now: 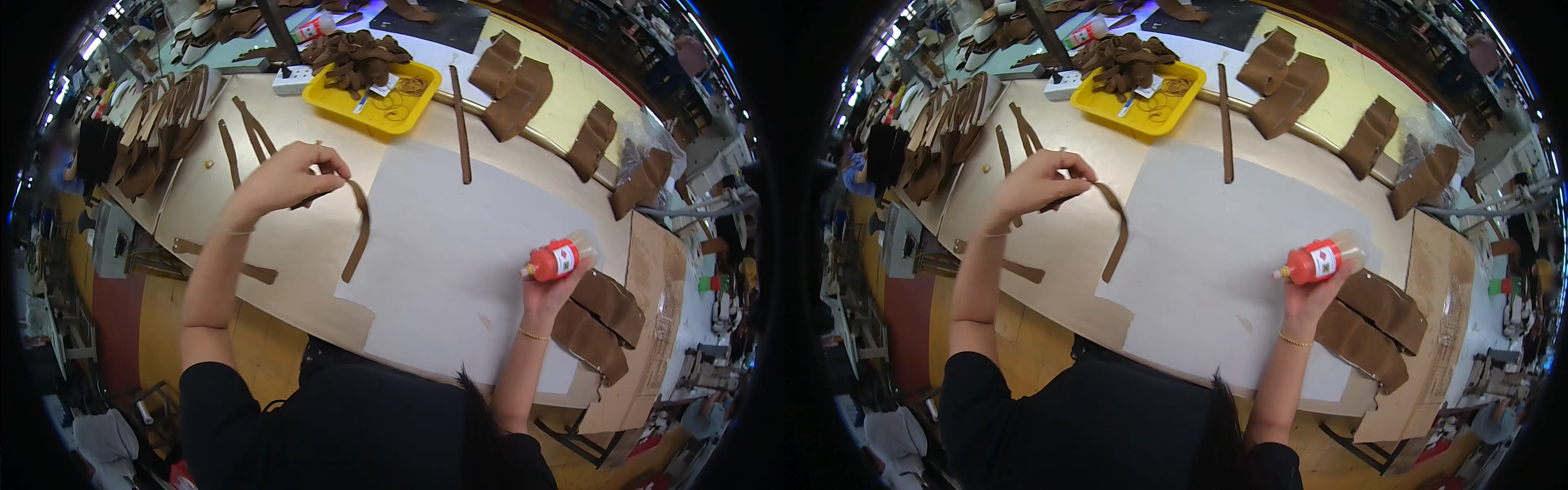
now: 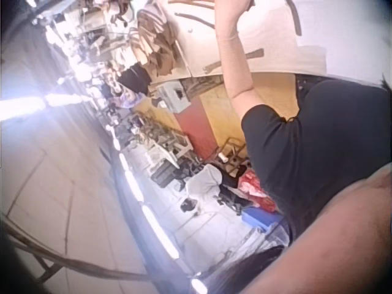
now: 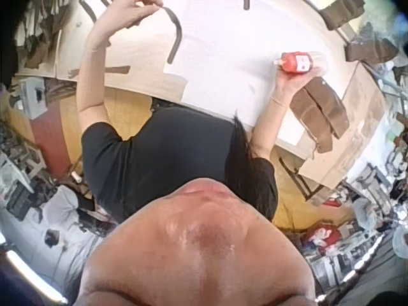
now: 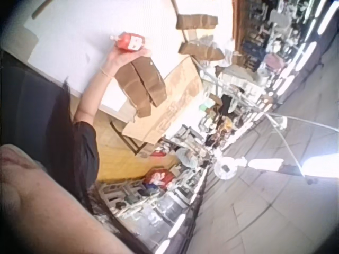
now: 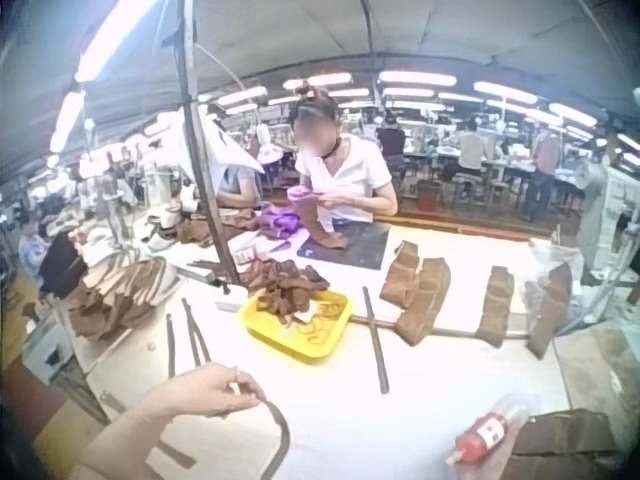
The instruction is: The person applies glue from a red-capped bottle to the edges of brown leather pieces and long leather straps on a worktable. They handle each item one at a time, applying glue along seams and edges, then set the items aside.
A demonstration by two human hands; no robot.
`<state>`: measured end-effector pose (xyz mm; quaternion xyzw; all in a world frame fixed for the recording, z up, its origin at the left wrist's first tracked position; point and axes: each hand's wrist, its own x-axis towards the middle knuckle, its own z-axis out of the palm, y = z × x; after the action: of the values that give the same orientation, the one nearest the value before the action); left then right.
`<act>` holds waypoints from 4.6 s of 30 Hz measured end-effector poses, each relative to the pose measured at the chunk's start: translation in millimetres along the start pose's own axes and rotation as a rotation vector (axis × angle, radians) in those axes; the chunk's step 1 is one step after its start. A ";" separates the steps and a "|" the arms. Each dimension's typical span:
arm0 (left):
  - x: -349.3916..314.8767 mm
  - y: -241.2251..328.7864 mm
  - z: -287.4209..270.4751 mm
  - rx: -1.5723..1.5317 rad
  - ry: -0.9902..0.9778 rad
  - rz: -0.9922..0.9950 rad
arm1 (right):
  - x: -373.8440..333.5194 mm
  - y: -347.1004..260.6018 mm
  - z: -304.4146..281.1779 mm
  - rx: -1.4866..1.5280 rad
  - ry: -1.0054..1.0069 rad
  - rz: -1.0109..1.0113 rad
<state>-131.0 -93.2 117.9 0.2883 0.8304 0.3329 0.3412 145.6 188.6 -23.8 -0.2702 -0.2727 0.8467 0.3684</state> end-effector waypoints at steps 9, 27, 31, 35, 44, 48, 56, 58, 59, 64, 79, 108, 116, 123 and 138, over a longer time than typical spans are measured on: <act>-95.9 113.4 -16.7 0.568 -0.360 0.655 | -1.0 -6.5 -6.7 0.000 0.029 -0.132; 122.5 -0.7 101.4 0.259 -0.730 0.227 | -1.1 -26.0 -13.2 -0.011 0.055 -0.239; 188.3 -33.3 89.0 0.304 -0.560 0.172 | 1.8 -17.4 -12.0 -0.021 0.099 -0.219; 195.9 -40.3 73.4 0.234 -0.410 0.131 | 14.3 -6.1 -27.5 -0.032 0.122 -0.192; 80.1 -70.8 127.2 0.488 0.135 0.899 | 21.1 8.5 -15.6 -0.070 -0.011 -0.064; 10.8 -77.7 193.7 0.402 -0.048 1.220 | 25.2 13.6 -24.5 -0.037 0.041 -0.034; 8.3 -58.9 228.4 0.578 -0.067 1.440 | 20.7 4.2 -29.0 -0.017 0.152 -0.084; 9.0 -53.8 227.0 0.597 -0.066 1.449 | 15.4 -0.8 -22.5 -0.016 0.150 -0.074; 10.1 -51.3 227.3 0.604 -0.069 1.462 | 13.4 -3.1 -22.4 -0.015 0.124 -0.078; 8.6 -50.3 236.0 0.547 -0.136 1.416 | 10.6 -8.6 -23.7 0.046 0.071 -0.068; 2.9 -43.2 210.5 0.338 -0.319 1.092 | 10.2 -15.5 -25.2 0.099 0.125 -0.089; 47.0 44.5 243.0 0.491 -0.933 0.939 | 10.9 -20.9 -30.2 0.133 0.097 -0.096; 45.5 -34.6 212.9 0.165 0.035 0.909 | 7.1 -23.0 -31.0 0.127 0.096 -0.118; 46.4 -84.2 168.9 0.633 0.198 0.857 | 10.9 -6.6 -15.5 -0.017 -0.026 -0.069; 81.1 -105.5 152.2 0.582 0.419 0.680 | 96.0 102.4 138.8 -0.921 -0.620 -0.356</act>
<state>-90.8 -46.3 -74.6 0.5531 0.7987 0.2303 -0.0558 -50.5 166.8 -18.2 -0.0921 -0.7492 0.6053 0.2526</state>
